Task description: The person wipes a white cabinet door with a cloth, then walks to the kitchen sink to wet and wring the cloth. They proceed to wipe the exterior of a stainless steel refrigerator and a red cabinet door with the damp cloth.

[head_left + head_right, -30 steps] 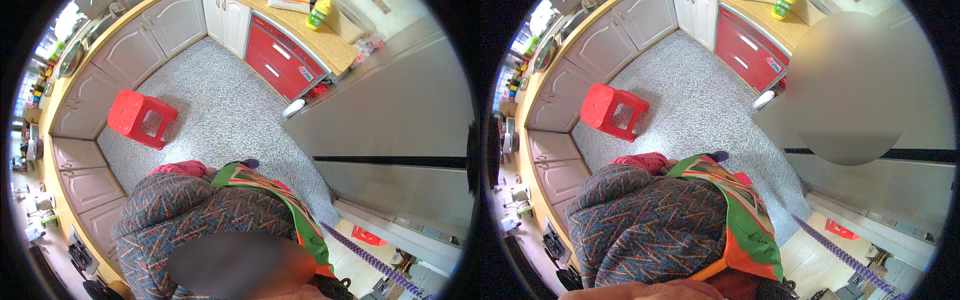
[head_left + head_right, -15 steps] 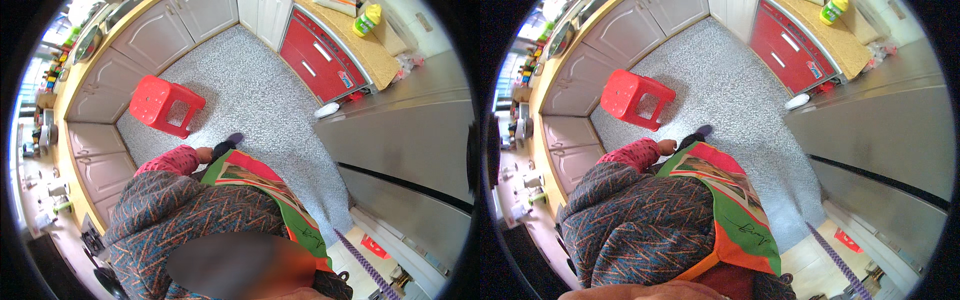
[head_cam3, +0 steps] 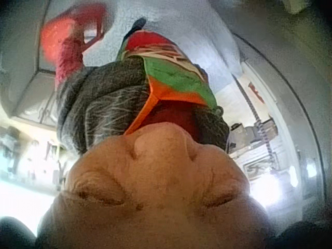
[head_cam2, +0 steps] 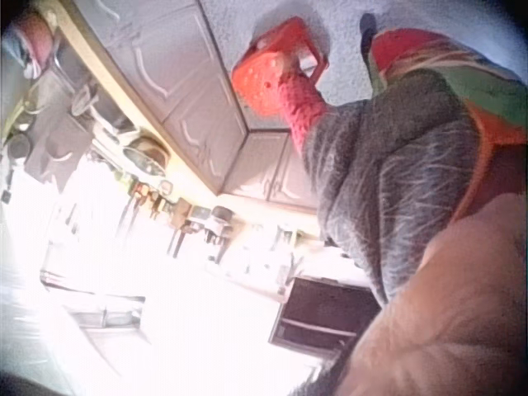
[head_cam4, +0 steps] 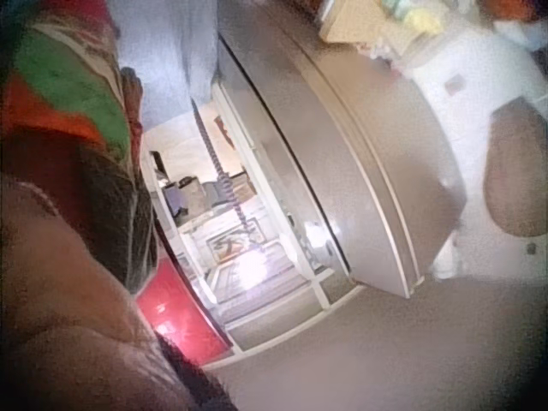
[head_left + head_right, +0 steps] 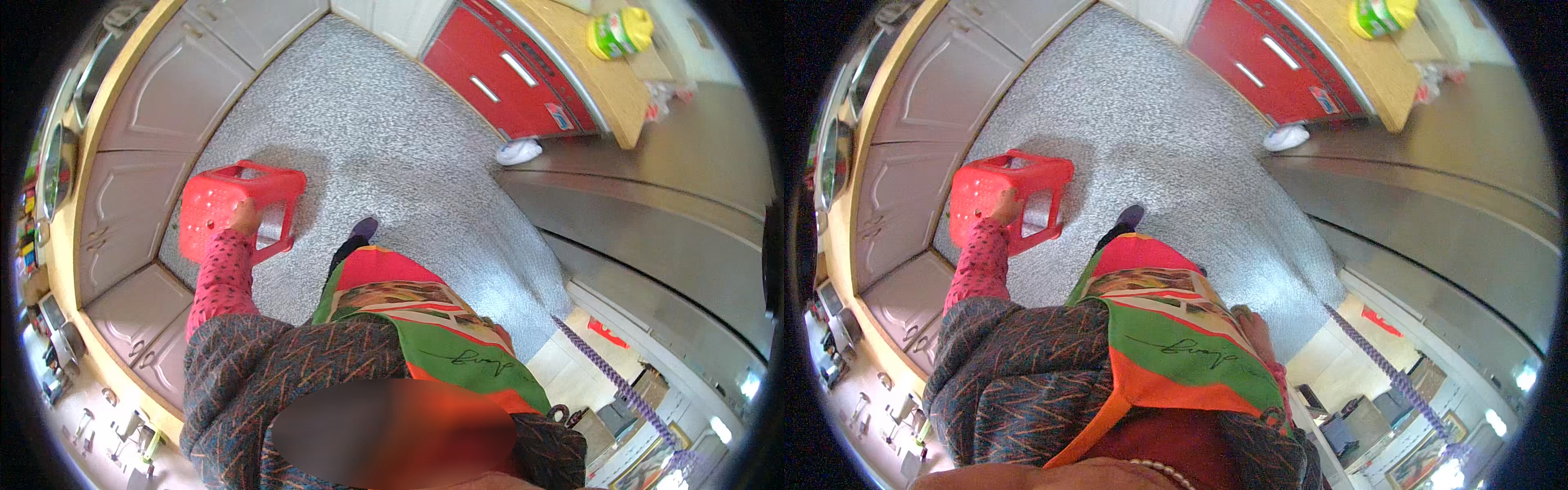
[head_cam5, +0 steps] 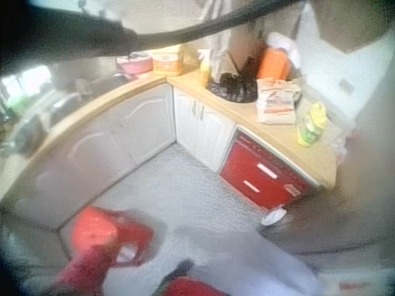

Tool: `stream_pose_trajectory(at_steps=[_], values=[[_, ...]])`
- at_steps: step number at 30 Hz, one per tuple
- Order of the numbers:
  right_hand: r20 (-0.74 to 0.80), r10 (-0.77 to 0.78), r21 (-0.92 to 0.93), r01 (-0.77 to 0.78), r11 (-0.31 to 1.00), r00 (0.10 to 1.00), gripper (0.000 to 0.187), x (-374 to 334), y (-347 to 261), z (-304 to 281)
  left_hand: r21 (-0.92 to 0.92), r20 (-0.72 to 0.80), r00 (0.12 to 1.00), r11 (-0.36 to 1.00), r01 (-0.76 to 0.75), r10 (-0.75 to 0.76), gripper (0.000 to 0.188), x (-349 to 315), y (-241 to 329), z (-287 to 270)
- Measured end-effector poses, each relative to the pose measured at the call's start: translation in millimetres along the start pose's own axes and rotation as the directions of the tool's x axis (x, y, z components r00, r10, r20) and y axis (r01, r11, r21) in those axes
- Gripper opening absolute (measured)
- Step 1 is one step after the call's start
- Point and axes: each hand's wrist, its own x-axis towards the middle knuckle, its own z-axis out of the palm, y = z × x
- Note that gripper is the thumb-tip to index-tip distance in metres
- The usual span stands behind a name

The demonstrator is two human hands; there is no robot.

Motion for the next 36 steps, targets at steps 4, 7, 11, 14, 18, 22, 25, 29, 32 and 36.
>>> stream_pose_trajectory(at_steps=[4, 7, 11, 14, 18, 22, 25, 29, 32, 36], values=[[-0.036, -0.090, 0.026, 0.091, 0.996, 0.995, 0.034, 14.9, -19.9, 2.0, -0.043, 0.012, 0.996, 0.995, 0.093, -0.093, 0.057, -2.0, -1.3, -31.9], [0.072, -0.113, 0.236, 0.093, 0.967, 0.991, 0.032, 13.8, -30.4, -1.2, 0.034, 0.029, 0.987, 0.987, 0.156, -0.157, 0.064, 15.5, -12.6, -33.1], [0.100, -0.051, 0.254, 0.024, 0.967, 0.994, 0.032, 16.8, -33.7, 3.1, 0.175, 0.054, 0.979, 0.967, 0.183, -0.195, 0.071, 26.7, -8.3, -35.2], [0.084, 0.001, 0.157, -0.014, 0.988, 0.996, 0.031, 21.0, -40.5, 0.7, 0.169, 0.057, 0.983, 0.972, 0.165, -0.177, 0.080, 18.5, -4.6, -32.6], [0.074, 0.040, 0.108, -0.048, 0.993, 0.996, 0.031, 22.8, -48.1, 2.1, 0.207, -0.045, 0.988, 0.966, 0.156, -0.149, 0.070, 5.2, 16.1, -43.8], [0.089, 0.038, 0.084, -0.046, 0.995, 0.995, 0.031, 29.1, -54.8, 3.5, 0.235, -0.123, 0.990, 0.967, 0.099, -0.071, 0.060, 2.8, 6.3, -1.2], [0.090, 0.038, 0.061, -0.043, 0.997, 0.995, 0.030, 35.2, -58.4, -3.1, 0.261, -0.099, 0.995, 0.965, 0.024, 0.003, 0.058, -31.6, 11.8, 43.0], [0.113, 0.026, 0.014, -0.028, 1.000, 0.993, 0.030, 48.2, -61.6, -14.5, 0.132, 0.191, 0.978, 0.985, -0.113, 0.087, 0.055, -102.4, 43.0, 41.5], [0.137, 0.017, -0.025, -0.014, 1.000, 0.990, 0.030, 58.1, -63.8, -22.6, -0.065, 0.155, 0.966, 0.978, -0.197, 0.205, 0.053, -124.5, 34.3, 52.7], [0.144, 0.005, -0.088, 0.008, 0.996, 0.990, 0.029, 70.8, -71.5, -41.0, -0.375, -0.099, 0.995, 0.927, -0.016, -0.023, 0.053, -126.3, 21.6, 84.2]])
